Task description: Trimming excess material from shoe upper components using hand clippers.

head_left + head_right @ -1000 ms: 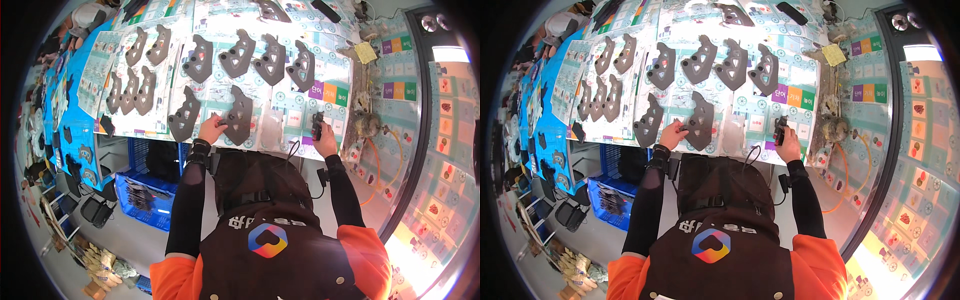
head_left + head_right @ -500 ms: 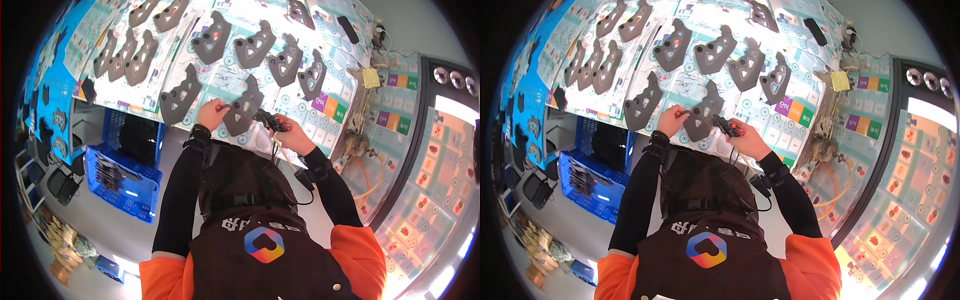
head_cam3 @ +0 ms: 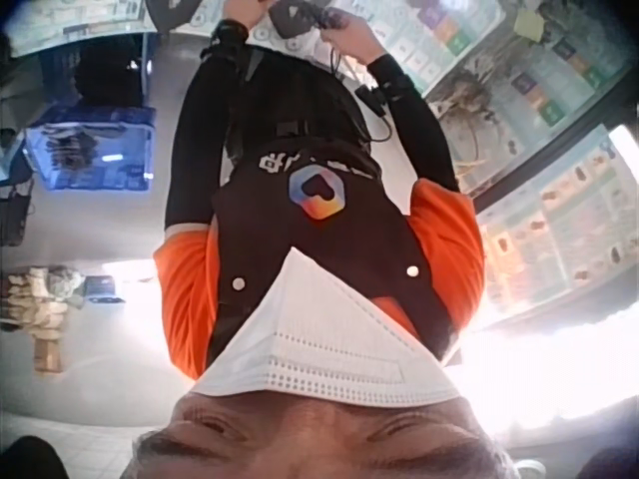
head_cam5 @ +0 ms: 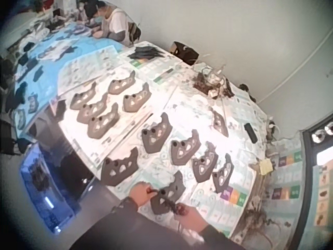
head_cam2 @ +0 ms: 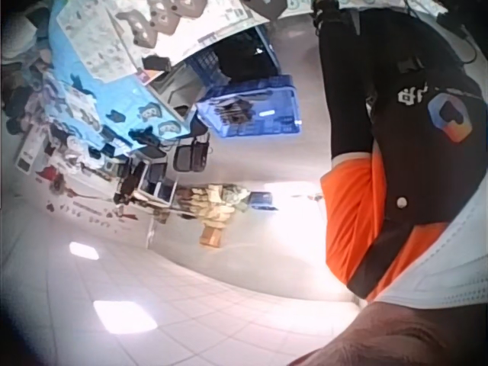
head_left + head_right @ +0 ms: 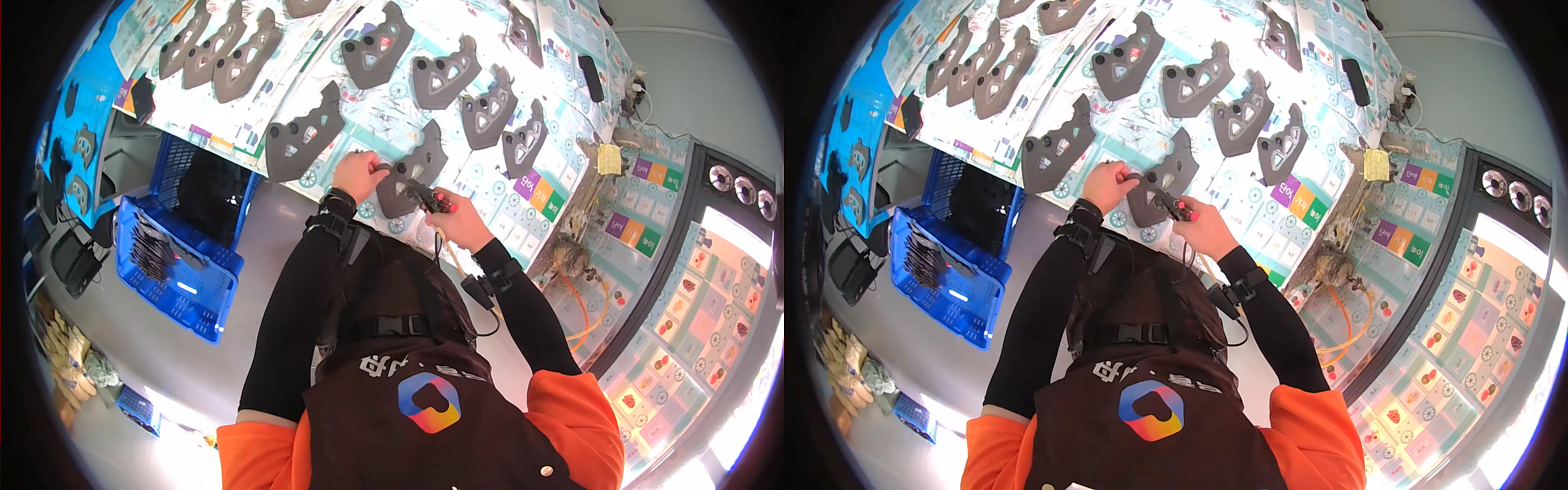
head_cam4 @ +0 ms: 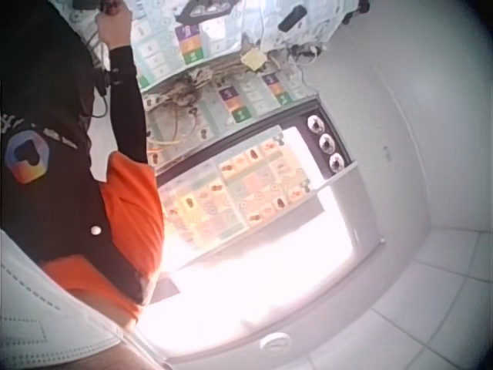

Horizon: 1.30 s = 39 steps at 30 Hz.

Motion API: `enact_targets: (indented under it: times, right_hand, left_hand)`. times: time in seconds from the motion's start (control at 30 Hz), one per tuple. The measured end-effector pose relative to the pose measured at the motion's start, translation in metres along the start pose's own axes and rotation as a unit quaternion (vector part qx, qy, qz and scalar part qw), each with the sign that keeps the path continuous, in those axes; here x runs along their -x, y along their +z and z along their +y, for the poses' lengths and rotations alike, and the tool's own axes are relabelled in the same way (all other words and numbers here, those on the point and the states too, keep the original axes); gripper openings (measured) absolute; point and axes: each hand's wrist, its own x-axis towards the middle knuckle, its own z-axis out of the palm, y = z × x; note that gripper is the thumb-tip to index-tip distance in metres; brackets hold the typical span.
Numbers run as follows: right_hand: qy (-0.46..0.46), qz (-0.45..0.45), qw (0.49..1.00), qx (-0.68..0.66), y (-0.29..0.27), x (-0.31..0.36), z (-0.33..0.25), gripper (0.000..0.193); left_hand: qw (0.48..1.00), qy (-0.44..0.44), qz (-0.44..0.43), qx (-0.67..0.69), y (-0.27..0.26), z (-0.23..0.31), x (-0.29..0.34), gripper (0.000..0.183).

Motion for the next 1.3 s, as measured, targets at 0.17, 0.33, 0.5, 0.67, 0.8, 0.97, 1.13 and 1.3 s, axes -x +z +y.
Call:
enact_targets:
  times: [0.17,0.33,0.5,0.67,0.8,0.97,1.13,1.3]
  right_hand:
    - [-0.048,0.032,0.998,0.028,0.007,-0.002,0.004,0.049]
    - [-0.039,0.036,0.998,0.025,0.01,-0.004,-0.002,0.044]
    - [-0.035,0.043,0.998,0.001,0.012,-0.007,0.001,0.044]
    - [-0.043,0.065,0.997,0.002,0.015,-0.01,0.002,0.044]
    - [-0.029,0.04,0.999,0.008,0.013,-0.009,-0.005,0.045]
    - [-0.044,0.045,0.998,0.026,0.013,-0.008,-0.005,0.045]
    - [-0.036,0.061,0.997,0.008,0.014,-0.01,-0.001,0.046]
    - [-0.024,0.05,0.998,0.01,0.013,-0.008,-0.003,0.045]
  left_hand:
    - [1.0,0.017,0.013,-0.012,0.003,-0.001,-0.002,0.025]
    - [1.0,0.007,-0.001,-0.005,0.002,0.001,-0.003,0.024]
    - [1.0,0.003,-0.002,-0.013,0.001,0.003,-0.003,0.023]
    - [1.0,0.008,0.0,-0.02,0.001,0.002,-0.003,0.023]
    - [1.0,-0.002,-0.005,-0.021,0.0,0.002,-0.002,0.023]
    - [1.0,-0.004,-0.007,-0.017,-0.001,0.005,-0.003,0.023]
    - [1.0,-0.009,-0.013,-0.011,-0.001,0.004,-0.003,0.023]
    - [1.0,-0.005,-0.012,-0.011,0.001,0.002,-0.003,0.023]
